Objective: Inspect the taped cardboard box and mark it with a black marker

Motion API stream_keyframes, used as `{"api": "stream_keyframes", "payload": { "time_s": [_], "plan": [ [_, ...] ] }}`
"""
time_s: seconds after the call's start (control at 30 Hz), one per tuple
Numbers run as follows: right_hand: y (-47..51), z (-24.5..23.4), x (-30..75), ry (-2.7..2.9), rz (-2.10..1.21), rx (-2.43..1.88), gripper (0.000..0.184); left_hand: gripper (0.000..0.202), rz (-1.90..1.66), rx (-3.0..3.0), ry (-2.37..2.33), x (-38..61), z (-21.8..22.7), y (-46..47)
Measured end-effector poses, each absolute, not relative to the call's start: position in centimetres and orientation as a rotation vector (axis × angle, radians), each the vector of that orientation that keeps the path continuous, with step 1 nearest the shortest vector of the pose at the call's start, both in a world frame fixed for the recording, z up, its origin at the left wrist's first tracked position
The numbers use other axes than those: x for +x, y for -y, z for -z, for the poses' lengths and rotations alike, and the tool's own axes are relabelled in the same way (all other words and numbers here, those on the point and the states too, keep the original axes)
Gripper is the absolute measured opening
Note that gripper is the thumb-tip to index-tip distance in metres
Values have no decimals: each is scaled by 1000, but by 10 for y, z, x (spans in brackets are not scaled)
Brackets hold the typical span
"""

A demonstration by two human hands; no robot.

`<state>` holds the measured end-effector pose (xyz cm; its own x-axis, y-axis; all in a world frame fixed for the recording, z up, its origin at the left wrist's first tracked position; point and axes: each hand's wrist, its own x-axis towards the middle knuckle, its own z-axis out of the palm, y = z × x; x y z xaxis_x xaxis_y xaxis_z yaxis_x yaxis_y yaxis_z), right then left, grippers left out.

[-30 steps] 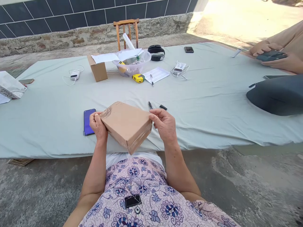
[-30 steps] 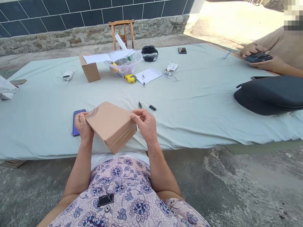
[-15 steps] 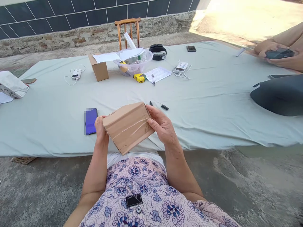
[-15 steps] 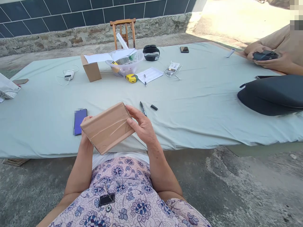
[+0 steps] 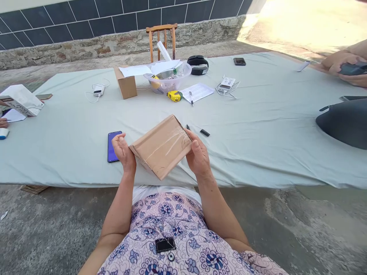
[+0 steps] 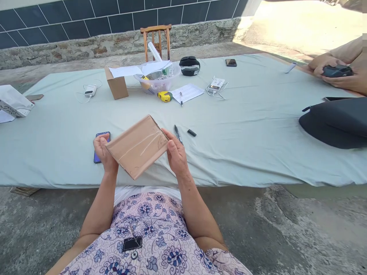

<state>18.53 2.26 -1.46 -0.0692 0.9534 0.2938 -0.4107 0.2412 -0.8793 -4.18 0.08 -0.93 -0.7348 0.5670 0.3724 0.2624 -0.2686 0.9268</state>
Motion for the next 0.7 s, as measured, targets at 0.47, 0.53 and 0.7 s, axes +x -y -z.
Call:
{"api": "stream_keyframes", "payload": {
  "time_s": [0.47, 0.53, 0.7],
  "plan": [
    [-31, 10, 181, 1082, -925, -1040, 59, 60, -1928, 2305, -1166, -19, -27, 25],
    [-24, 7, 183, 1123, -912, -1037, 61, 51, -1992, 2158, -1231, -16, -30, 27],
    [2, -9, 179, 1289, -862, -951, 80, 40, -2027, 1837, -1487, -2, -30, 33]
  ]
}}
